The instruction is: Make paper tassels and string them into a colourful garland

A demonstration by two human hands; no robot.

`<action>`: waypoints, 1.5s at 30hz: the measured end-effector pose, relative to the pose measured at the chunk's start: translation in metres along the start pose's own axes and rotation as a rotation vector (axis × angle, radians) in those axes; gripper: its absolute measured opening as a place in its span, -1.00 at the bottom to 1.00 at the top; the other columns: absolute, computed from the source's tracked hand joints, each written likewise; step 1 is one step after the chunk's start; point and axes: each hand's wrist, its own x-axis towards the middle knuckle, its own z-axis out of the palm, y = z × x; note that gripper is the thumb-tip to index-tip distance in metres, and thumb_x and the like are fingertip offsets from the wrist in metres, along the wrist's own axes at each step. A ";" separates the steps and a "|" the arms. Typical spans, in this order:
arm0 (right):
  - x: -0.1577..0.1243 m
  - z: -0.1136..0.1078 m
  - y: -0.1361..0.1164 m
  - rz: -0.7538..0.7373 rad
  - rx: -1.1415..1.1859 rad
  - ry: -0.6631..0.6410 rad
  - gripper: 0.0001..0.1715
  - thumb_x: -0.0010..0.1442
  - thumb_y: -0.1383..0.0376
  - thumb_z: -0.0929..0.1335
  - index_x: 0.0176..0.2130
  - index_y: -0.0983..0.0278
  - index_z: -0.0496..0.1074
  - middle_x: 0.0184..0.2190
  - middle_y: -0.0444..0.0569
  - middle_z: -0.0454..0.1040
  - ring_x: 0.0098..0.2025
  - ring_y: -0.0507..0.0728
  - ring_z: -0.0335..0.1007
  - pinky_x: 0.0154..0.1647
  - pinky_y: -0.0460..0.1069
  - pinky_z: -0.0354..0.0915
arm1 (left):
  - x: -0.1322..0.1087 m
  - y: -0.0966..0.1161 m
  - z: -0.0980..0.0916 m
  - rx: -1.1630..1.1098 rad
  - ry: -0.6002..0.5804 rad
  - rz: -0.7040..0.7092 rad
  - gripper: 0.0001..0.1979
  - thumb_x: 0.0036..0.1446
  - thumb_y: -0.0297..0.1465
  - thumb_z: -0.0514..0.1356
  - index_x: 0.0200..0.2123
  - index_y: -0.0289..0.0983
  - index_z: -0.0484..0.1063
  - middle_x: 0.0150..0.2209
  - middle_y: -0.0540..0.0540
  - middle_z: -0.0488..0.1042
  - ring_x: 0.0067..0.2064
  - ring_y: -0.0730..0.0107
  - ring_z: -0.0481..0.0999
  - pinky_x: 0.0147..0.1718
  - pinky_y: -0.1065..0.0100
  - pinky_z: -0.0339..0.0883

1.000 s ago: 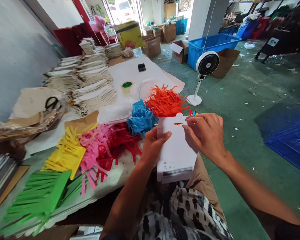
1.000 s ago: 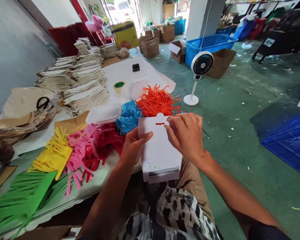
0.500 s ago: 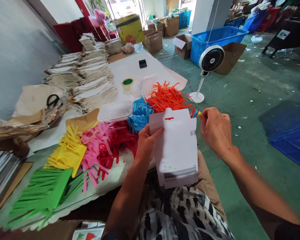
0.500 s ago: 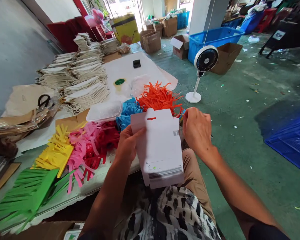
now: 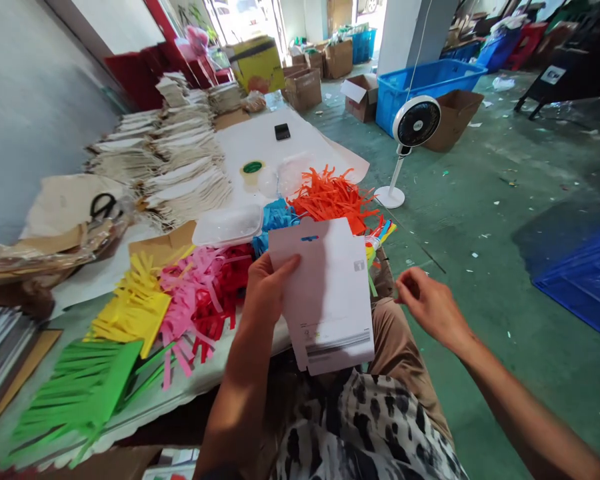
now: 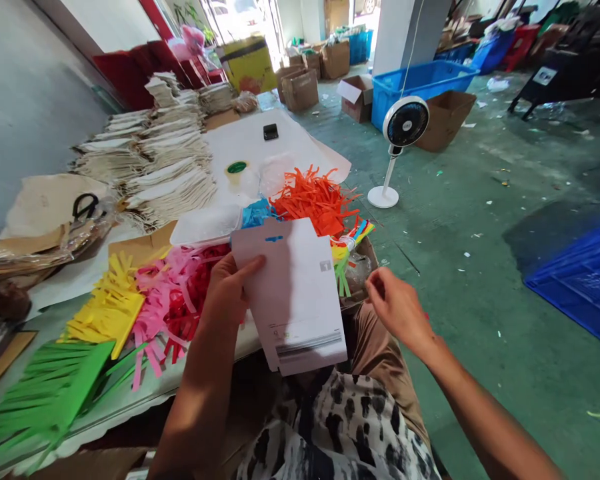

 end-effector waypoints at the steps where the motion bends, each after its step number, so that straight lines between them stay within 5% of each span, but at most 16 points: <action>1: 0.005 -0.003 -0.005 -0.016 -0.020 0.102 -0.86 0.43 0.21 0.28 -0.09 0.19 0.40 -0.32 0.01 0.63 -0.33 0.22 0.58 -0.29 0.10 0.40 | -0.002 -0.003 0.002 0.003 -0.019 -0.025 -0.53 -0.18 -0.29 0.61 -0.15 -0.26 0.68 -0.22 -0.13 0.74 -0.33 0.24 0.69 -0.30 0.31 0.58; 4: 0.017 -0.011 -0.028 -0.187 -0.060 0.318 -0.69 0.44 0.28 0.29 0.14 0.20 0.41 -0.05 0.10 0.61 -0.15 0.23 0.61 -0.12 0.15 0.46 | -0.006 -0.010 0.011 0.002 -0.072 -0.080 -0.52 -0.19 -0.28 0.61 -0.14 -0.26 0.68 -0.23 -0.12 0.74 -0.35 0.28 0.67 -0.32 0.33 0.56; 9: 0.028 -0.014 -0.069 -0.491 -0.090 0.409 -0.64 0.44 0.25 0.38 0.19 0.16 0.41 0.23 0.17 0.44 0.27 0.30 0.40 0.19 0.21 0.37 | -0.011 -0.019 0.024 0.016 -0.132 -0.111 -0.56 -0.18 -0.28 0.61 -0.18 -0.26 0.68 -0.27 -0.07 0.72 -0.38 0.37 0.62 -0.35 0.40 0.48; 13: 0.030 -0.011 -0.082 -0.508 -0.268 0.471 -0.66 0.40 0.18 0.42 0.13 0.13 0.44 0.16 0.13 0.43 0.20 0.34 0.36 0.13 0.25 0.27 | -0.015 -0.025 0.028 0.043 -0.190 -0.073 -0.62 -0.09 -0.28 0.57 -0.17 -0.25 0.69 -0.27 -0.05 0.71 -0.36 0.38 0.60 -0.33 0.40 0.45; 18: 0.032 -0.015 -0.086 -0.462 -0.319 0.244 -0.76 0.42 0.20 0.37 0.05 0.18 0.39 0.03 0.10 0.53 0.09 0.33 0.36 0.03 0.20 0.18 | -0.017 -0.025 0.028 0.102 -0.215 -0.019 -0.66 -0.02 -0.25 0.54 -0.17 -0.25 0.69 -0.29 -0.04 0.68 -0.37 0.37 0.58 -0.34 0.39 0.42; 23: 0.038 -0.033 -0.091 -0.367 -0.059 -0.002 -0.93 0.35 0.30 0.37 -0.14 0.20 0.38 -0.17 -0.03 0.55 -0.17 0.20 0.40 -0.12 0.11 0.18 | -0.015 -0.016 0.030 0.187 -0.221 0.013 -0.65 -0.07 -0.25 0.56 -0.20 -0.27 0.70 -0.33 -0.04 0.67 -0.39 0.37 0.54 -0.37 0.40 0.37; 25: 0.041 -0.038 -0.093 -0.309 0.121 -0.074 -0.85 0.33 0.34 0.37 -0.08 0.19 0.41 -0.21 -0.09 0.54 -0.23 0.15 0.39 -0.15 0.07 0.22 | -0.013 -0.013 0.032 0.182 -0.237 0.025 -0.61 -0.07 -0.24 0.56 -0.16 -0.26 0.69 -0.31 -0.04 0.67 -0.38 0.37 0.55 -0.35 0.40 0.38; 29: 0.043 -0.040 -0.091 -0.203 0.403 -0.086 -0.71 0.30 0.34 0.37 0.02 0.18 0.45 -0.13 -0.06 0.53 -0.20 0.14 0.42 -0.19 0.03 0.29 | -0.012 -0.011 0.037 0.177 -0.273 0.027 -0.59 -0.07 -0.23 0.56 -0.15 -0.26 0.68 -0.30 -0.05 0.67 -0.38 0.36 0.54 -0.37 0.40 0.38; 40: 0.043 -0.051 -0.094 -0.242 0.161 -0.216 -0.84 0.26 0.34 0.37 -0.11 0.18 0.43 -0.24 -0.11 0.54 -0.25 0.14 0.38 -0.19 0.04 0.25 | -0.014 -0.007 0.045 0.254 -0.313 0.029 -0.62 -0.02 -0.21 0.53 -0.16 -0.28 0.67 -0.31 -0.05 0.65 -0.36 0.35 0.53 -0.37 0.40 0.37; 45: 0.048 -0.052 -0.091 -0.192 0.394 -0.207 -0.95 0.27 0.32 0.37 -0.20 0.21 0.45 -0.23 -0.10 0.51 -0.23 0.11 0.38 -0.21 0.00 0.27 | -0.012 -0.004 0.047 0.204 -0.330 0.040 -0.62 -0.04 -0.21 0.54 -0.17 -0.25 0.65 -0.30 -0.05 0.65 -0.37 0.34 0.54 -0.37 0.39 0.39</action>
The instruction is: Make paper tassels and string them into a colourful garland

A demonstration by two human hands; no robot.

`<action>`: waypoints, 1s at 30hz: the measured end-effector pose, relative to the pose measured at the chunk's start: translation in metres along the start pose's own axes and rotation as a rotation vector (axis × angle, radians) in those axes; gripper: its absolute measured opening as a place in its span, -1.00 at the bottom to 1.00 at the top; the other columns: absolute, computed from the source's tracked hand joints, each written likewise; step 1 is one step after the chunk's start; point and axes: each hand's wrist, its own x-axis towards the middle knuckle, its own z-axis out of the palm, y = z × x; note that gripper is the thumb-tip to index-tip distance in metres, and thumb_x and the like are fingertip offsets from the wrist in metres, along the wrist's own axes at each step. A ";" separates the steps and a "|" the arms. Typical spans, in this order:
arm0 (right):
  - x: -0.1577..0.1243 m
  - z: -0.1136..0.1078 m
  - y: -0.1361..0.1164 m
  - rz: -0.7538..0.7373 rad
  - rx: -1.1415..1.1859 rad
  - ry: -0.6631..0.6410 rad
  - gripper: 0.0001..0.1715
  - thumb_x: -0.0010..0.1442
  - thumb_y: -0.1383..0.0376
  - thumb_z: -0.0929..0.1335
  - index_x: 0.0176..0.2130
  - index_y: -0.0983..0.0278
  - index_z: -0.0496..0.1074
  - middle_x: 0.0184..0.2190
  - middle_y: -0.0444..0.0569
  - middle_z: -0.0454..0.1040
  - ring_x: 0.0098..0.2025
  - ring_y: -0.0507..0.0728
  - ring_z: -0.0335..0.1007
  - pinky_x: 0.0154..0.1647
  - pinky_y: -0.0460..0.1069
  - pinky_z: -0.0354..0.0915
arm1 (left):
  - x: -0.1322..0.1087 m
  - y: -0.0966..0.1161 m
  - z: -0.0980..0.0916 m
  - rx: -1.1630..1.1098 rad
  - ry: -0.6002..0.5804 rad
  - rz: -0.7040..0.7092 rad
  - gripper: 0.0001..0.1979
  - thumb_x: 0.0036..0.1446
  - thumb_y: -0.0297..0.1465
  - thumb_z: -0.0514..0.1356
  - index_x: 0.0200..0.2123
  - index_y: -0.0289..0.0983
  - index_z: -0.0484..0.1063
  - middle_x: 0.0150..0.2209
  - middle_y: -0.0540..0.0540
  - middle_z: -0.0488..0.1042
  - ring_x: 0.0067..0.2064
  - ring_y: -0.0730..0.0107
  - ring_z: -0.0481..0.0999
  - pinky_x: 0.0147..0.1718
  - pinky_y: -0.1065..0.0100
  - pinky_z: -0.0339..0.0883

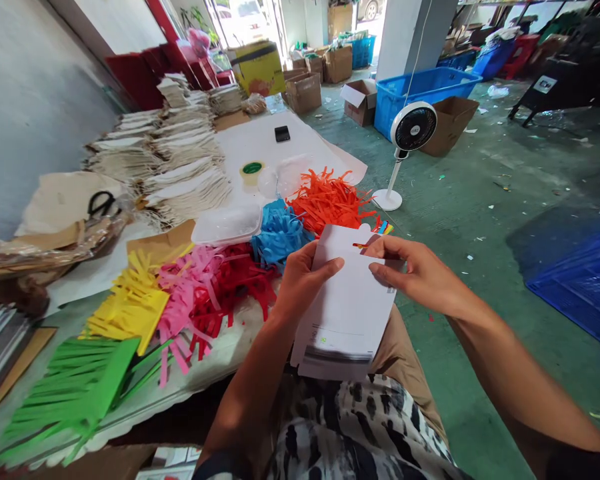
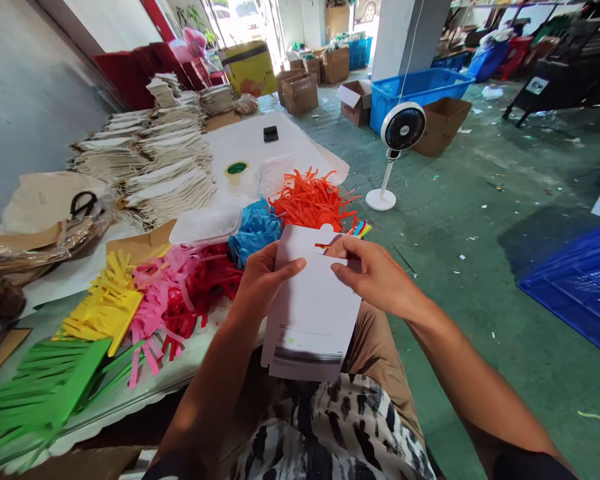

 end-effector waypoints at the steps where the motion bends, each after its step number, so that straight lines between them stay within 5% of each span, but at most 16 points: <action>1: 0.000 0.000 0.001 0.005 0.050 0.019 -0.93 0.27 0.32 0.38 -0.19 0.21 0.46 -0.23 -0.09 0.51 -0.23 0.11 0.38 -0.22 0.00 0.27 | 0.000 0.000 0.001 -0.002 0.002 0.004 -0.61 -0.04 -0.20 0.54 -0.17 -0.25 0.65 -0.29 -0.05 0.65 -0.36 0.33 0.55 -0.37 0.39 0.39; 8: 0.001 0.003 0.006 0.004 0.151 0.034 -0.80 0.24 0.30 0.41 -0.10 0.22 0.46 -0.19 -0.07 0.44 -0.19 0.12 0.37 -0.23 -0.01 0.29 | 0.000 0.001 0.004 0.021 0.002 0.009 -0.59 -0.03 -0.19 0.53 -0.15 -0.26 0.65 -0.28 -0.06 0.65 -0.34 0.31 0.55 -0.35 0.38 0.41; 17: -0.003 0.001 0.002 0.021 -0.106 -0.054 -0.86 0.26 0.32 0.37 -0.14 0.18 0.37 -0.23 -0.11 0.47 -0.22 0.13 0.35 -0.22 0.02 0.27 | 0.005 0.001 0.006 0.085 -0.050 0.026 -0.65 -0.02 -0.21 0.52 -0.21 -0.29 0.66 -0.33 -0.05 0.63 -0.36 0.34 0.52 -0.39 0.41 0.36; 24: -0.005 0.003 0.003 -0.021 -0.211 0.149 -0.71 0.28 0.28 0.41 0.02 0.15 0.49 -0.15 -0.08 0.58 -0.16 0.17 0.49 -0.14 0.04 0.32 | 0.007 -0.007 0.002 -0.012 -0.026 -0.018 -0.59 -0.02 -0.21 0.53 -0.13 -0.27 0.66 -0.27 -0.08 0.67 -0.36 0.30 0.58 -0.37 0.37 0.44; 30: -0.006 0.002 0.004 -0.245 -0.513 0.185 -0.77 0.44 0.20 0.33 -0.17 0.12 0.60 -0.13 -0.02 0.71 -0.12 0.25 0.62 0.01 0.15 0.36 | 0.010 -0.019 -0.008 -0.099 -0.050 -0.071 -0.59 -0.01 -0.23 0.54 -0.10 -0.24 0.65 -0.25 -0.09 0.69 -0.35 0.31 0.61 -0.34 0.35 0.47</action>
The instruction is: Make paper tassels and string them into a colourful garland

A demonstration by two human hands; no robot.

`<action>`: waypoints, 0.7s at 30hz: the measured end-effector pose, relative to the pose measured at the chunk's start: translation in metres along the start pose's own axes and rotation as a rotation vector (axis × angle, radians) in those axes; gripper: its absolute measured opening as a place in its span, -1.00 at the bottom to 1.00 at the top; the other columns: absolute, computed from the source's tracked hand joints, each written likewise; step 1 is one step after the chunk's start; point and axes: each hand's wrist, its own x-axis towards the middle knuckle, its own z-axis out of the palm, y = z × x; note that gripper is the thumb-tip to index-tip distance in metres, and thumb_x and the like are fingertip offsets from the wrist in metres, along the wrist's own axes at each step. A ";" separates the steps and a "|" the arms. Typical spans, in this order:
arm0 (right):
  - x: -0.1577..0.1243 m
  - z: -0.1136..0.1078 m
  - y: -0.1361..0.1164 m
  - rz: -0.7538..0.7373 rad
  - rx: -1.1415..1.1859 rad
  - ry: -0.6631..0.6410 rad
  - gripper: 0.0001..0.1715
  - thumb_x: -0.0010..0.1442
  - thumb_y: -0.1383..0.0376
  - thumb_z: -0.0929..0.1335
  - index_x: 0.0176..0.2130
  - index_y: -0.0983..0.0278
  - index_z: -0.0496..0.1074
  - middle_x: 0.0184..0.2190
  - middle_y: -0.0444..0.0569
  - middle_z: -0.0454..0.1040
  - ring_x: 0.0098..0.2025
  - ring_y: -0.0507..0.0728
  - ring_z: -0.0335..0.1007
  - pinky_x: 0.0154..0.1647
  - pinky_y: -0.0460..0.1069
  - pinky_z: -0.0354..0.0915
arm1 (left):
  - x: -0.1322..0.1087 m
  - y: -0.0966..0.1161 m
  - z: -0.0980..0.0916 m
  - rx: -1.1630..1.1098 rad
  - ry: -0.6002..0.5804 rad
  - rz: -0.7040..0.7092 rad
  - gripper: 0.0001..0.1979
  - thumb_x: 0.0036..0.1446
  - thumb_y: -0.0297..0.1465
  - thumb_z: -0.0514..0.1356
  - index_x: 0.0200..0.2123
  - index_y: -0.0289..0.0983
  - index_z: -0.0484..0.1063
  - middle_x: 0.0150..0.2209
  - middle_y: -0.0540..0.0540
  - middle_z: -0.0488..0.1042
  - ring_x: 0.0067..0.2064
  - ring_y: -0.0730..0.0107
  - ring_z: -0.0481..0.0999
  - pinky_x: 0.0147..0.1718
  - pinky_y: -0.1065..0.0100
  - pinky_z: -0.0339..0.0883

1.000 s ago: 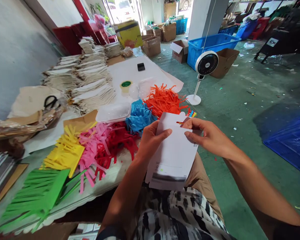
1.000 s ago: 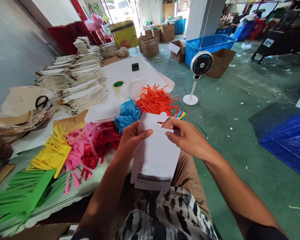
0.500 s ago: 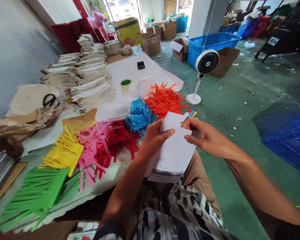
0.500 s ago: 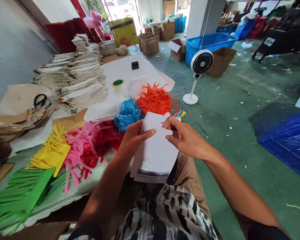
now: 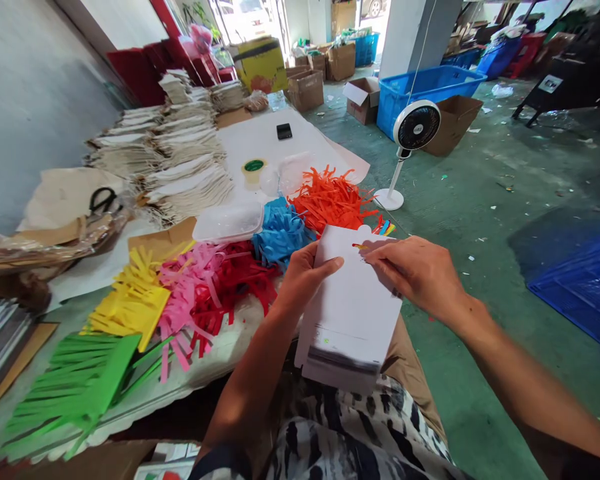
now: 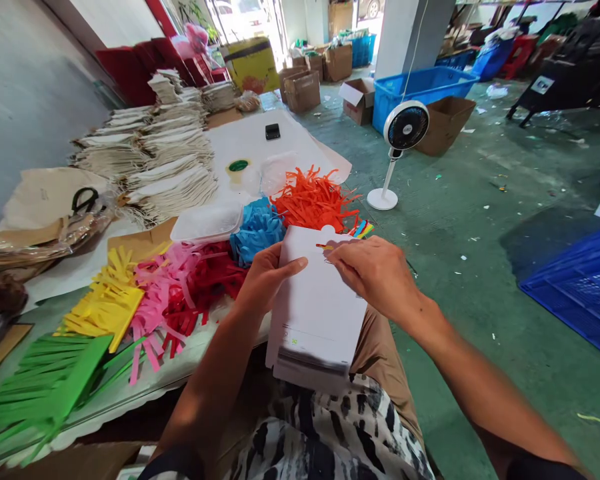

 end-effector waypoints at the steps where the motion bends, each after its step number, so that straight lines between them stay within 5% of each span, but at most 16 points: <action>1: 0.000 -0.002 0.002 0.017 -0.044 0.047 -0.75 0.45 0.18 0.32 -0.16 0.12 0.60 -0.14 0.01 0.71 -0.11 0.27 0.62 0.03 0.17 0.37 | 0.000 -0.001 -0.001 -0.018 -0.002 -0.008 -0.58 -0.01 -0.23 0.54 -0.09 -0.24 0.65 -0.24 -0.09 0.69 -0.34 0.30 0.62 -0.33 0.35 0.47; 5: -0.005 -0.005 0.019 0.208 -0.031 0.340 -0.59 0.48 0.08 0.29 0.21 0.10 0.49 0.28 0.15 0.49 0.23 0.37 0.49 0.22 0.30 0.35 | 0.000 -0.004 -0.006 -0.100 0.063 0.030 -0.56 -0.03 -0.26 0.56 -0.07 -0.23 0.63 -0.16 -0.09 0.70 -0.27 0.30 0.64 -0.24 0.34 0.50; 7: -0.010 0.004 0.027 0.271 0.187 0.267 -0.36 0.48 -0.01 0.28 0.44 0.03 0.22 0.46 0.14 0.25 0.34 0.36 0.39 0.24 0.31 0.38 | 0.002 -0.002 -0.007 -0.137 0.105 0.071 -0.56 -0.04 -0.28 0.56 -0.07 -0.23 0.62 -0.14 -0.08 0.70 -0.24 0.32 0.65 -0.19 0.35 0.50; 10: -0.019 0.030 0.031 0.364 0.517 0.099 -0.28 0.47 -0.05 0.29 0.48 0.04 0.13 0.38 0.11 0.38 0.31 0.31 0.42 0.22 0.27 0.42 | 0.005 -0.001 -0.005 -0.139 0.134 0.144 -0.52 0.01 -0.27 0.54 -0.01 -0.22 0.57 -0.09 -0.10 0.69 -0.18 0.30 0.66 -0.14 0.35 0.51; 13: -0.024 0.054 0.028 0.449 0.626 0.349 -0.49 0.49 0.01 0.27 0.28 0.15 0.38 0.10 0.08 0.57 0.08 0.26 0.55 0.11 0.19 0.46 | 0.003 -0.006 0.002 -0.065 0.211 0.220 -0.35 0.07 -0.25 0.51 0.20 -0.16 0.41 0.05 -0.14 0.64 -0.08 0.23 0.67 -0.12 0.31 0.53; 15: -0.025 0.061 0.025 0.473 0.524 0.497 -0.51 0.50 0.04 0.25 0.28 0.17 0.39 0.04 0.10 0.58 -0.04 0.24 0.56 0.00 0.18 0.48 | -0.001 -0.015 0.006 -0.019 0.233 0.196 -0.31 0.11 -0.23 0.48 0.26 -0.14 0.33 0.08 -0.16 0.62 -0.06 0.19 0.67 -0.15 0.29 0.55; 17: -0.027 0.061 0.021 0.395 0.282 0.519 -0.36 0.46 0.07 0.31 0.41 0.18 0.24 0.17 0.18 0.51 0.03 0.29 0.52 0.02 0.23 0.47 | -0.006 -0.027 0.011 0.006 0.208 0.157 -0.44 0.18 -0.23 0.43 0.18 -0.18 0.38 0.04 -0.17 0.64 -0.05 0.17 0.67 -0.13 0.27 0.55; 21: -0.028 0.056 0.010 0.062 -0.355 0.518 -0.36 0.39 0.21 0.39 0.39 0.09 0.28 0.37 0.19 0.30 0.34 0.39 0.29 0.39 0.43 0.11 | -0.013 -0.045 0.019 0.113 0.186 0.266 -0.66 0.29 -0.28 0.31 0.10 -0.20 0.46 0.08 -0.16 0.62 0.08 0.14 0.62 0.08 0.19 0.50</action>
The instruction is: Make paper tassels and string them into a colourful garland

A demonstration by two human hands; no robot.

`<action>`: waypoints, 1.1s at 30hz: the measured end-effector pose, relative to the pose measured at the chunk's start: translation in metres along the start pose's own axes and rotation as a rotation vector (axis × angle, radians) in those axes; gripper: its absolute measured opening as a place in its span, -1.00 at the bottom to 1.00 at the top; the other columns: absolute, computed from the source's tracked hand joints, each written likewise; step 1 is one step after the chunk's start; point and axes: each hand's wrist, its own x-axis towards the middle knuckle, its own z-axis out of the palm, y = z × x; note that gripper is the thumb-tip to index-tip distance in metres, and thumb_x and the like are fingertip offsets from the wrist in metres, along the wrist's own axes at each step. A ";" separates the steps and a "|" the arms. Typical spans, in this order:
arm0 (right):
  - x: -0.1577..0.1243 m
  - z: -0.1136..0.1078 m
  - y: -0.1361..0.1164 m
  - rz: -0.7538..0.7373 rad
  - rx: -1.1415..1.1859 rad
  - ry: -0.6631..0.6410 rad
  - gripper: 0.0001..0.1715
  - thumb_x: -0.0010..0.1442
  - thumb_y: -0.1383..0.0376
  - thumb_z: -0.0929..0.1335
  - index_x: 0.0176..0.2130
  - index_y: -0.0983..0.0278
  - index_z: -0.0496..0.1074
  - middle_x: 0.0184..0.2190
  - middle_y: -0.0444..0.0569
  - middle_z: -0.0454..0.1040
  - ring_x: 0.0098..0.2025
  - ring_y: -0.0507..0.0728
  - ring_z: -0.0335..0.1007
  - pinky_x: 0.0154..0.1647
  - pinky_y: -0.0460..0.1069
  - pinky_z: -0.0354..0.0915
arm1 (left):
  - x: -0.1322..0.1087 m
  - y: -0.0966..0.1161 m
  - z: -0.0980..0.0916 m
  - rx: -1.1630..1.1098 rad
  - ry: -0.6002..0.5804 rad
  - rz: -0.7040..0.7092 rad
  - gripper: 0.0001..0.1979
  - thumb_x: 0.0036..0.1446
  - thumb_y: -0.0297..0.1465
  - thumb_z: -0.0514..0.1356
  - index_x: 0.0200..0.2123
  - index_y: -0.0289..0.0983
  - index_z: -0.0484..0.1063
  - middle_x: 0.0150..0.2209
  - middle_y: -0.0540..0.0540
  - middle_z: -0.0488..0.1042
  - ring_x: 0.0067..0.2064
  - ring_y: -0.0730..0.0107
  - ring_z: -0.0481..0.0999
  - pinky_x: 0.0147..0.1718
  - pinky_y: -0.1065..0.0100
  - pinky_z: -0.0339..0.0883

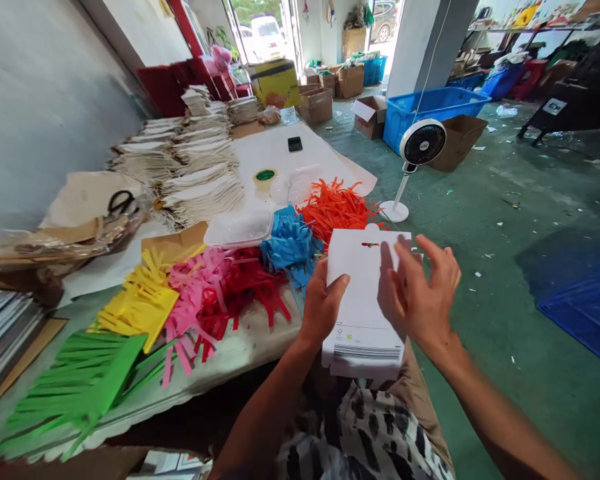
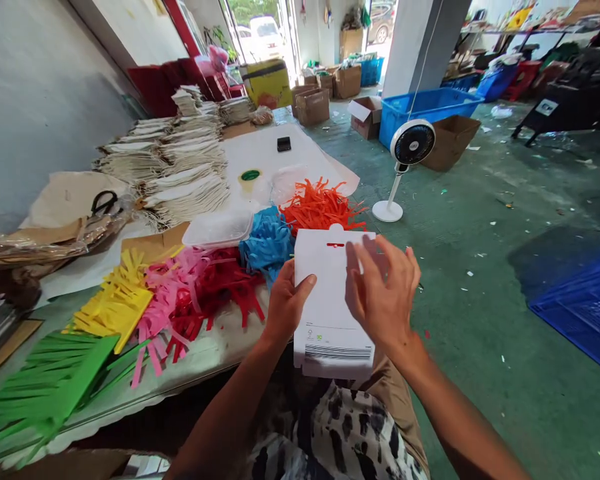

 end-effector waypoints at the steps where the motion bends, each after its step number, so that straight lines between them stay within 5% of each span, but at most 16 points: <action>1: 0.001 -0.001 -0.002 -0.074 -0.075 -0.005 -0.42 0.40 0.23 0.39 0.35 0.08 0.33 0.34 0.16 0.34 0.34 0.38 0.29 0.42 0.43 0.05 | -0.002 -0.002 0.001 0.045 -0.008 0.050 -0.67 0.32 -0.29 0.29 0.12 -0.19 0.46 0.12 -0.16 0.60 0.12 0.14 0.60 0.12 0.19 0.48; 6: 0.010 -0.001 -0.007 -0.122 -0.019 -0.131 -0.68 0.44 0.20 0.37 0.13 0.24 0.42 0.00 0.14 0.56 0.08 0.31 0.41 0.12 0.22 0.25 | -0.013 -0.003 0.005 0.228 -0.068 0.174 -0.63 0.41 -0.32 0.20 0.24 -0.17 0.42 0.17 -0.17 0.58 0.13 0.20 0.59 0.13 0.23 0.47; 13: 0.020 -0.003 -0.008 -0.158 0.107 -0.189 -0.81 0.49 0.17 0.32 -0.16 0.24 0.32 -0.21 0.08 0.47 -0.16 0.24 0.33 -0.13 0.11 0.25 | -0.024 -0.002 0.006 0.377 -0.068 0.198 -0.53 0.50 -0.30 0.09 0.40 -0.20 0.28 0.30 -0.24 0.50 0.26 0.16 0.54 0.25 0.17 0.41; 16: 0.023 -0.004 -0.017 -0.171 0.078 -0.197 -0.79 0.48 0.16 0.32 -0.19 0.23 0.32 -0.28 0.03 0.45 -0.24 0.22 0.30 -0.20 0.10 0.20 | -0.027 0.001 0.007 0.299 -0.114 0.181 -0.41 0.41 -0.31 0.23 0.43 -0.21 0.21 0.30 -0.26 0.49 0.29 0.11 0.52 0.24 0.16 0.44; 19: 0.025 0.001 -0.024 -0.195 0.038 -0.180 -0.83 0.49 0.20 0.31 -0.10 0.27 0.37 -0.20 0.09 0.49 -0.17 0.23 0.35 -0.16 0.10 0.21 | -0.028 0.001 0.006 0.295 -0.022 0.178 -0.40 0.26 -0.35 0.38 0.33 -0.18 0.34 0.22 -0.22 0.55 0.20 0.10 0.59 0.17 0.16 0.50; 22: 0.019 0.016 -0.027 -0.194 -0.002 -0.181 -0.78 0.51 0.22 0.29 0.04 0.30 0.39 -0.05 0.16 0.51 -0.03 0.27 0.39 -0.08 0.10 0.23 | -0.026 -0.005 -0.002 0.290 0.081 0.112 -0.36 0.22 -0.39 0.40 0.33 -0.15 0.33 0.12 -0.19 0.59 0.07 0.13 0.65 0.03 0.17 0.58; 25: 0.004 0.042 -0.030 -0.161 -0.046 -0.271 -0.73 0.52 0.15 0.28 -0.08 0.29 0.44 -0.15 0.14 0.52 -0.10 0.28 0.38 -0.15 0.10 0.17 | -0.023 -0.017 -0.017 0.314 0.110 0.022 -0.22 0.18 -0.42 0.41 0.41 -0.15 0.21 0.04 -0.19 0.59 -0.03 0.16 0.67 -0.09 0.19 0.62; 29: -0.016 0.081 -0.033 -0.052 -0.023 -0.421 -0.58 0.54 0.06 0.22 -0.24 0.26 0.43 -0.33 0.09 0.49 -0.27 0.24 0.34 -0.26 0.08 0.07 | -0.027 -0.032 -0.030 0.646 0.167 0.053 -0.36 0.16 -0.53 0.40 0.30 -0.20 0.40 0.13 -0.24 0.52 0.14 0.07 0.58 0.17 0.05 0.50; 33: -0.017 0.092 -0.032 0.075 0.055 -0.484 -0.48 0.55 -0.04 0.16 -0.27 0.23 0.37 -0.41 0.01 0.49 -0.38 0.18 0.34 -0.35 0.04 0.00 | -0.032 -0.034 -0.027 0.798 0.176 0.071 -0.39 0.26 -0.47 0.33 0.36 -0.30 0.36 0.15 -0.33 0.50 0.20 0.01 0.54 0.21 0.02 0.46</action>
